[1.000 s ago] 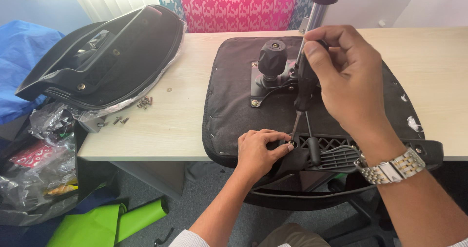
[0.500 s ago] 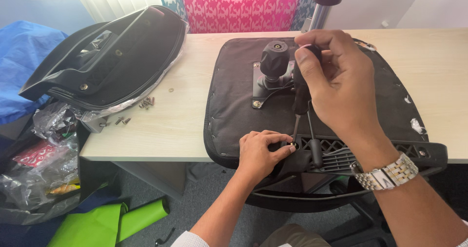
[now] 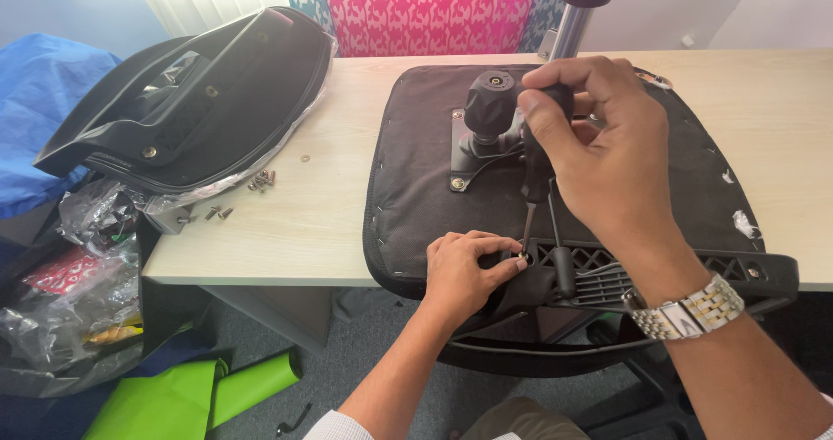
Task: The person disassembles an office chair on a desk, using a screwdriver to unscrew screws from the backrest and removing the backrest frame from the seat. They then align the seat mechanism and gas cylinder onto the seat base and drive screws in with the screwdriver to reattach components.
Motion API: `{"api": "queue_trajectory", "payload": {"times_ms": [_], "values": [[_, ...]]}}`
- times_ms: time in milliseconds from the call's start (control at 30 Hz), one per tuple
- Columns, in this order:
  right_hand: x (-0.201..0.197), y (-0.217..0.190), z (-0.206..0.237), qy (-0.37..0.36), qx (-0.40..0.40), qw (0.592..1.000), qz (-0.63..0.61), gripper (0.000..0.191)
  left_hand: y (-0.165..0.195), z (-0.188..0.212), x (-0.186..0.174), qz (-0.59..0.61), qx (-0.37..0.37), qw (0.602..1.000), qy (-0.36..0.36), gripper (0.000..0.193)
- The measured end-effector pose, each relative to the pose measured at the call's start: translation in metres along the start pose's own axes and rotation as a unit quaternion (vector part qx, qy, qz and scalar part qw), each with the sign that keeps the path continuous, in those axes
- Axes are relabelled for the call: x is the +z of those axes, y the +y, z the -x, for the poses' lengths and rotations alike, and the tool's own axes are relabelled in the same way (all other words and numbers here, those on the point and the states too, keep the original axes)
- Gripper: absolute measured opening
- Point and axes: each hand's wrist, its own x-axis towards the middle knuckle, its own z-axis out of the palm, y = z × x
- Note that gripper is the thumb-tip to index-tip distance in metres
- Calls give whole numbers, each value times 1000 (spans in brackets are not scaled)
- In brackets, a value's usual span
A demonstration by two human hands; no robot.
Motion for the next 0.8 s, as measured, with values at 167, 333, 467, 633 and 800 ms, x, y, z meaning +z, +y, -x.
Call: {"api": "queue_trajectory", "payload": {"times_ms": [167,333,467,633,800], "values": [[-6,0,-3,-5,33,991,-128,17,1,0,0,-3,-6,1000,-7,28],[-3,-1,-1,17,-1,999,-43,11,1,0,0,5,9,1000,4,28],[-1,-1,0,25,-18,999,-14,13,1,1,0,-1,-4,1000,-3,27],[-8,5,3,29,47,998,-41,18,2,0,-1,-2,4,1000,-5,26],[-12,14,5,36,-30,994,-96,9,2,1,-3,2,10,1000,-15,28]]}}
